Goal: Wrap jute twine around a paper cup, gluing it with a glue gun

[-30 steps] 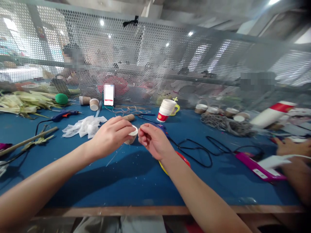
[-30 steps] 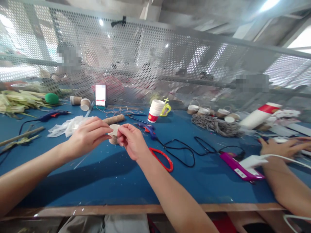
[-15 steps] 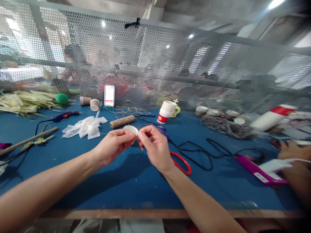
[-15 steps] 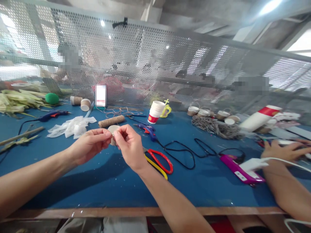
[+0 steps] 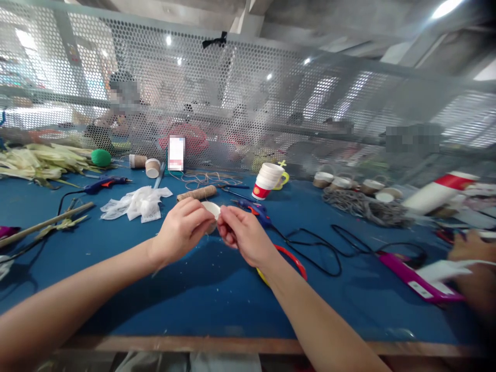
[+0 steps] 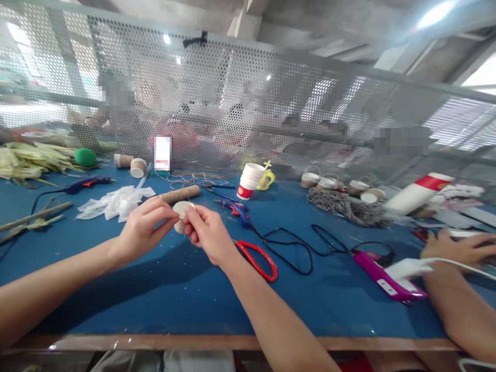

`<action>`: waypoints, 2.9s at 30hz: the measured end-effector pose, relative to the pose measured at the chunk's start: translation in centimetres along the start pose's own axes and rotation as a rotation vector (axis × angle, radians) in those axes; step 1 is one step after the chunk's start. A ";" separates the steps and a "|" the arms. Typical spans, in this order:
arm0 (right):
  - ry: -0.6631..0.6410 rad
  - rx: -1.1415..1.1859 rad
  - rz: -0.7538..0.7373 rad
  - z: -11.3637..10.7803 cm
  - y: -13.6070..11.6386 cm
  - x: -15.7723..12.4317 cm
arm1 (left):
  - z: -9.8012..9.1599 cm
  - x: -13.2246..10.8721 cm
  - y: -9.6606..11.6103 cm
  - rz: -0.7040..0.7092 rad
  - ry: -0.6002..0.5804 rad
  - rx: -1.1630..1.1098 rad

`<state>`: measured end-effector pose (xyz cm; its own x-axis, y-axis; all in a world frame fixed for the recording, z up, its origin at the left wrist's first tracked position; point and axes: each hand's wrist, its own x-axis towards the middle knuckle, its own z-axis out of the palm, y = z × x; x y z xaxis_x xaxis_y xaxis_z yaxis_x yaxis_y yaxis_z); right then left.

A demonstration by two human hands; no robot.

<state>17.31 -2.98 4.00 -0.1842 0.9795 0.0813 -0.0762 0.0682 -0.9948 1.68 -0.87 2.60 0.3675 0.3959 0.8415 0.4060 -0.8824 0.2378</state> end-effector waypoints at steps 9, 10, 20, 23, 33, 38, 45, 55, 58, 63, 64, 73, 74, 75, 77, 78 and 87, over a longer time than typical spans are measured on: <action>-0.001 -0.136 -0.088 -0.1 0.0 -0.1 | -0.6 0.1 -0.5 0.360 -0.019 0.430; 0.013 -0.148 -0.110 -0.1 0.0 -0.1 | -0.5 0.1 -0.6 0.349 -0.008 0.411; 0.114 -0.363 -0.419 0.2 -0.4 -0.9 | -0.3 0.7 1.5 -0.677 -0.139 -0.650; 0.148 -0.424 -0.488 0.5 -0.6 -1.4 | -0.5 1.1 2.2 -1.006 -0.195 -1.083; 0.191 0.121 -0.173 -0.9 -0.6 0.5 | -0.5 0.4 1.3 -0.485 -0.179 -0.591; 0.107 0.232 -0.022 -0.8 -0.9 0.6 | -1.2 0.1 0.9 0.239 0.010 0.121; 0.112 0.081 -0.172 0.5 0.2 -0.2 | -1.5 0.4 1.7 0.160 -0.028 0.405; 0.139 -0.191 -0.356 0.1 0.7 -0.4 | -1.6 1.2 1.7 -0.476 -0.182 -0.298; 0.159 -0.283 -0.397 0.4 0.1 -0.9 | -1.3 1.5 1.9 -0.785 -0.213 -0.739; 0.210 -0.357 -0.467 0.7 -0.4 -1.4 | -0.7 1.3 2.0 -1.164 -0.283 -1.282; 0.209 -0.327 -0.451 0.7 -0.4 -1.3 | -0.6 1.2 2.1 -1.165 -0.291 -1.313; 0.131 0.247 -0.013 -0.7 -0.7 0.7 | -1.1 0.4 1.5 0.032 -0.068 -0.028; 0.119 0.250 0.008 -0.6 -0.8 0.7 | -1.1 0.3 1.4 0.150 -0.027 0.092; 0.113 0.247 0.019 -0.5 -0.8 0.6 | -1.1 0.2 1.4 0.218 -0.011 0.194; 0.125 0.231 0.009 -0.2 -0.6 0.4 | -1.2 0.1 1.5 0.246 -0.024 0.352; 0.135 0.222 -0.005 0.0 -0.5 0.3 | -1.2 0.1 1.6 0.232 -0.044 0.413; 0.143 0.072 -0.176 0.8 0.6 -0.1 | -1.7 1.0 2.0 0.005 -0.115 0.277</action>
<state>16.48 -3.17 3.42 -0.0221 0.9710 0.2379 -0.1659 0.2311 -0.9587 1.43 -2.65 4.72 0.4558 0.4321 0.7781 0.6109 -0.7877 0.0795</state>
